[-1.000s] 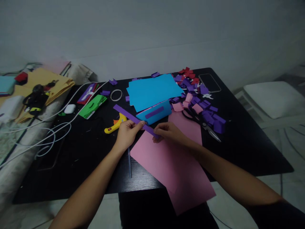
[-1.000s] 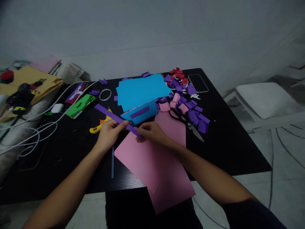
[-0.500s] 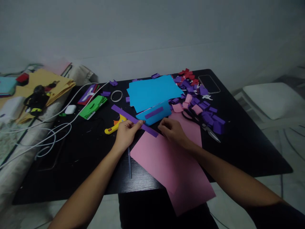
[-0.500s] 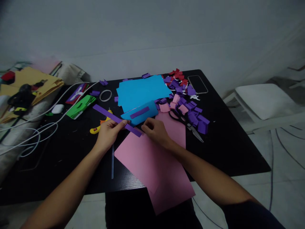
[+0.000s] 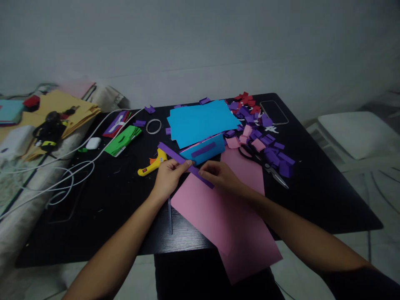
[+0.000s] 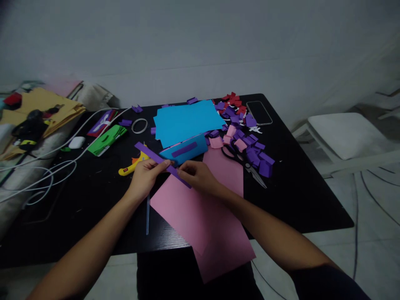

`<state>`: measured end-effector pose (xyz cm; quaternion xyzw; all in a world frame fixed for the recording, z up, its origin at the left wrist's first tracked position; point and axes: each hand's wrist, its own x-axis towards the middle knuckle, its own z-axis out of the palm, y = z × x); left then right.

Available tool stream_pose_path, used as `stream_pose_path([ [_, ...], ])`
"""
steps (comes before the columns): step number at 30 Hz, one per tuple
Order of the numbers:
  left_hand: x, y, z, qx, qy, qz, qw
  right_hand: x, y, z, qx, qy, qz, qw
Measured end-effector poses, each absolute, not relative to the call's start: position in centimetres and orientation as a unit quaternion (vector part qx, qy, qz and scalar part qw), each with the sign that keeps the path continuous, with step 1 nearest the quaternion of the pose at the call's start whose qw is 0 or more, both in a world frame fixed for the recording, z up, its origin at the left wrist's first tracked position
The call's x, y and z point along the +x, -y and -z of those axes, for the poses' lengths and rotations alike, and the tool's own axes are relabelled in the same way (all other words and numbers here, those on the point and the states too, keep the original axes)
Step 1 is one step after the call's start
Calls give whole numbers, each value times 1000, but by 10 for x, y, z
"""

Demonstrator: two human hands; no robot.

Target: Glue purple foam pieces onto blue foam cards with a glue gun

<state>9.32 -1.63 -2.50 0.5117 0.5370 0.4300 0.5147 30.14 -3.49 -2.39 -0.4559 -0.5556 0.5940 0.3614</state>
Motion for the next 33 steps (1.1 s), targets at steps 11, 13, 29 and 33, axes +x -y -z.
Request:
stream_pose_path([
  [11, 87, 4, 18, 405, -526, -526, 533, 302, 37, 20, -458, 559, -591, 358],
  [13, 85, 1, 18, 387, -525, -543, 530, 302, 37, 19, -455, 558, -594, 359],
  [29, 85, 3, 11, 375, -502, -567, 535, 304, 38, 24, -438, 597, -579, 342],
  [33, 89, 12, 14, 431, -501, -538, 523, 300, 41, 23, -436, 605, -562, 358],
])
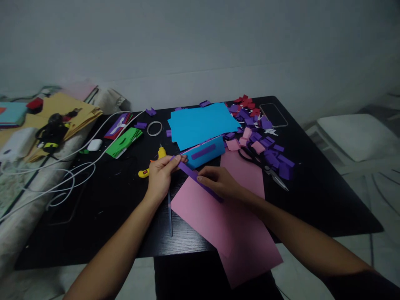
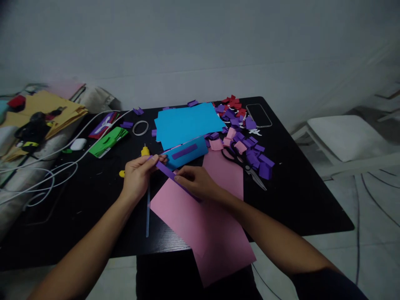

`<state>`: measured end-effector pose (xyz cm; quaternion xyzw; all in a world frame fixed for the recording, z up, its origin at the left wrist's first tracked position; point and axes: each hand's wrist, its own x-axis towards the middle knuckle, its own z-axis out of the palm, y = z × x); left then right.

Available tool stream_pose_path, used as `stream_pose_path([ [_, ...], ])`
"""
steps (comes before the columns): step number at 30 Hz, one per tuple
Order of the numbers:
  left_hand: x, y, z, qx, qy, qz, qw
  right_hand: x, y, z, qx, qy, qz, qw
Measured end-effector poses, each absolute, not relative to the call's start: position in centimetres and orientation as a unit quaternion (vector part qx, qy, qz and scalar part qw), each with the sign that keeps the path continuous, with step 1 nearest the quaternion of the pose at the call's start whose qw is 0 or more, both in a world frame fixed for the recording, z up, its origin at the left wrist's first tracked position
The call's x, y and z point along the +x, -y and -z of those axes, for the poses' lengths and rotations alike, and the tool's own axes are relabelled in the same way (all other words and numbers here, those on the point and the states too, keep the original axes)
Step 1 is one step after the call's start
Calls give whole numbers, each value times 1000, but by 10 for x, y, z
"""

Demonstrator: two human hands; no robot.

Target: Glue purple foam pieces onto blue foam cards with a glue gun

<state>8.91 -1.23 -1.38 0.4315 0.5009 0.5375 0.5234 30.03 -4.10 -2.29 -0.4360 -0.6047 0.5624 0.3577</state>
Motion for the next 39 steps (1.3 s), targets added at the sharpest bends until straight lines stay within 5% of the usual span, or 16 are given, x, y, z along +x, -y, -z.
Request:
stream_pose_path([
  [39, 101, 22, 14, 513, -455, -430, 587, 301, 38, 21, -440, 529, -622, 375],
])
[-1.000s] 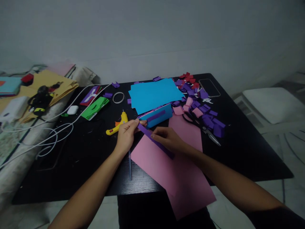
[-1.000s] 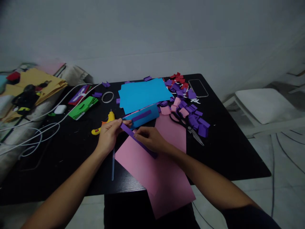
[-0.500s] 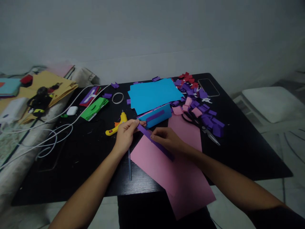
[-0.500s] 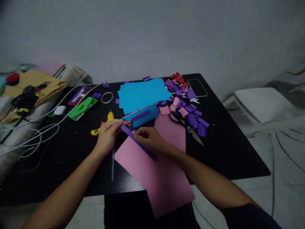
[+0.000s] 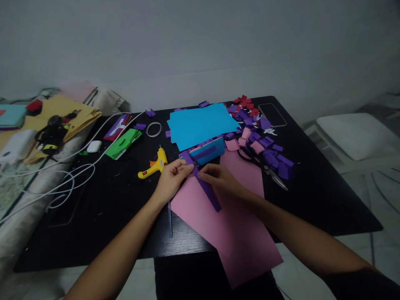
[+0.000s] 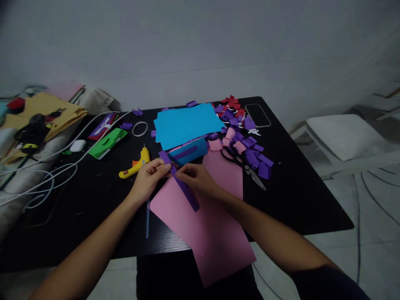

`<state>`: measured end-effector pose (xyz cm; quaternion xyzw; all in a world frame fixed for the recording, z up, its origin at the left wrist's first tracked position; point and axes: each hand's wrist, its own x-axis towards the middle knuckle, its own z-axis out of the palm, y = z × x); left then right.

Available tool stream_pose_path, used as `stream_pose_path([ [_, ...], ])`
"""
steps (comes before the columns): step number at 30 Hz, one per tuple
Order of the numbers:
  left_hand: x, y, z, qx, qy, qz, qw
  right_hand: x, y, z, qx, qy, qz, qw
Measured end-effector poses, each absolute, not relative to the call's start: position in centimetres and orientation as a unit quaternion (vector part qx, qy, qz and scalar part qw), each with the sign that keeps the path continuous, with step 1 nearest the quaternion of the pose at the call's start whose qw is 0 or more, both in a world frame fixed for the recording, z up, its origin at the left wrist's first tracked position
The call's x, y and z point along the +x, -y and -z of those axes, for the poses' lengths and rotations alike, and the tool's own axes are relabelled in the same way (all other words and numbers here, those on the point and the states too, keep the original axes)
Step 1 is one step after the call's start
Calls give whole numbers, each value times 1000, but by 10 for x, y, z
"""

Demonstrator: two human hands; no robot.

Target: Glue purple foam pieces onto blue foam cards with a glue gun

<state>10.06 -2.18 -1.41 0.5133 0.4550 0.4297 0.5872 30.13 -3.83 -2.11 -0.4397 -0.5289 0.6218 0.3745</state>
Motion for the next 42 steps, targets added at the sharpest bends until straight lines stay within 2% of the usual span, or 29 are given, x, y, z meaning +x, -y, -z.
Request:
stream_pose_path([
  [6, 106, 27, 10, 589, -468, -409, 516, 303, 36, 22, -439, 538, -615, 374],
  [13, 107, 27, 11, 599, -484, -404, 493, 302, 36, 25, -433, 533, -620, 379],
  [29, 97, 18, 16, 503, -494, -488, 515, 299, 39, 19, -444, 513, -639, 363],
  [37, 102, 25, 16, 565, -478, -389, 548, 300, 40, 21, -439, 523, -630, 370],
  [42, 98, 22, 15, 559, -489, -460, 486, 301, 32, 29, -457, 509, -618, 387],
])
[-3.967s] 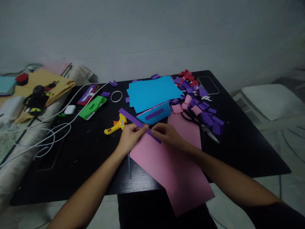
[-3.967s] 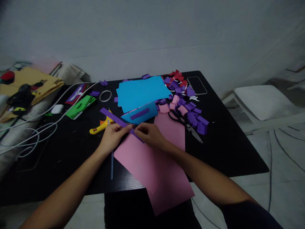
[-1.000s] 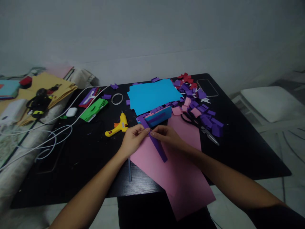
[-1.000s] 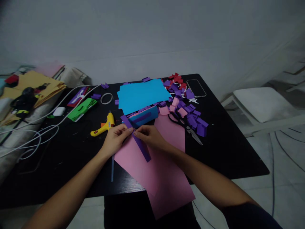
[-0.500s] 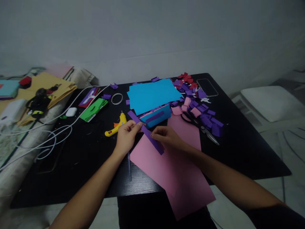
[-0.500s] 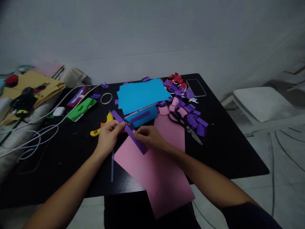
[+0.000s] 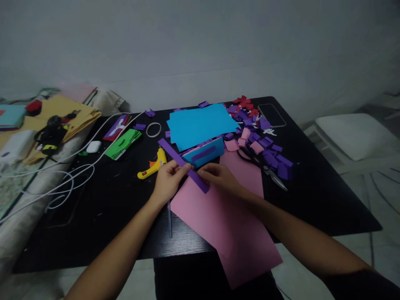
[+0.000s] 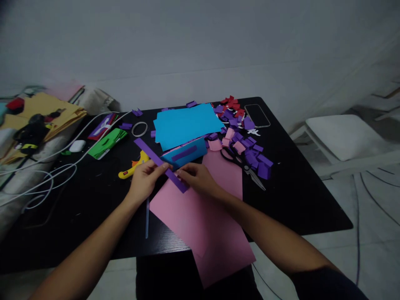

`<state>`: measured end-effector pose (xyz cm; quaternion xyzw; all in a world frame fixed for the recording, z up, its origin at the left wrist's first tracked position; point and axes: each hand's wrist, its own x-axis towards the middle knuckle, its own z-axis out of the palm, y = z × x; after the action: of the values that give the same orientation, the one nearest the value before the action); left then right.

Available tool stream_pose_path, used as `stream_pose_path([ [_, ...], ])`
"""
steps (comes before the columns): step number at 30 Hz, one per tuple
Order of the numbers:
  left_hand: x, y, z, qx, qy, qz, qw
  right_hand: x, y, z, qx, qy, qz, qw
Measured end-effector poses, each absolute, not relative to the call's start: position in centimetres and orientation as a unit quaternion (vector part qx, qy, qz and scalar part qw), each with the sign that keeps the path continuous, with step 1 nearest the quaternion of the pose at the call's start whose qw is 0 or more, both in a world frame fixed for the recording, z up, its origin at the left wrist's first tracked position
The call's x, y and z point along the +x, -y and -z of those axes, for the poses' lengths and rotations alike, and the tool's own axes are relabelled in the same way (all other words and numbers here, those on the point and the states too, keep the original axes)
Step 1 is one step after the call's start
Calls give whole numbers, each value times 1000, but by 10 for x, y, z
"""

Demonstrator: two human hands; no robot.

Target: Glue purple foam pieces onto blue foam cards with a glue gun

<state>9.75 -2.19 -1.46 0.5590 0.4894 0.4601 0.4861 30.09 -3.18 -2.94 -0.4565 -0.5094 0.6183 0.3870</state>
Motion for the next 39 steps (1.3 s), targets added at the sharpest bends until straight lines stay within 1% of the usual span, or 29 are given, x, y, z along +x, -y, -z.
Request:
stream_pose_path([
  [3, 91, 16, 14, 580, -510, -507, 383, 302, 26, 37, -488, 434, -636, 412],
  [5, 86, 11, 17, 628, -518, -494, 306, 303, 24, 39, -511, 416, -619, 427],
  [7, 84, 7, 20, 668, -519, -460, 270, 305, 24, 38, -534, 442, -574, 437],
  [9, 82, 6, 23, 690, -513, -429, 278, 307, 26, 35, -552, 476, -526, 438],
  [11, 83, 6, 24, 705, -500, -406, 296, 309, 27, 32, -565, 502, -503, 420],
  [14, 85, 9, 22, 725, -487, -387, 295, 312, 27, 29, -582, 518, -498, 382],
  [17, 87, 12, 21, 746, -482, -364, 280, 313, 26, 28, -586, 516, -506, 366],
  [22, 88, 15, 22, 761, -488, -345, 251, 314, 26, 25, -591, 519, -496, 369],
  [28, 86, 13, 24, 767, -484, -339, 249, 321, 17, 30, -643, 525, -383, 404],
  [30, 86, 12, 25, 757, -486, -357, 251, 322, 14, 31, -646, 492, -404, 422],
  [35, 91, 9, 27, 731, -484, -367, 311, 316, 16, 27, -595, 369, -542, 464],
  [39, 94, 8, 28, 696, -491, -400, 336, 312, 19, 20, -550, 342, -598, 473],
])
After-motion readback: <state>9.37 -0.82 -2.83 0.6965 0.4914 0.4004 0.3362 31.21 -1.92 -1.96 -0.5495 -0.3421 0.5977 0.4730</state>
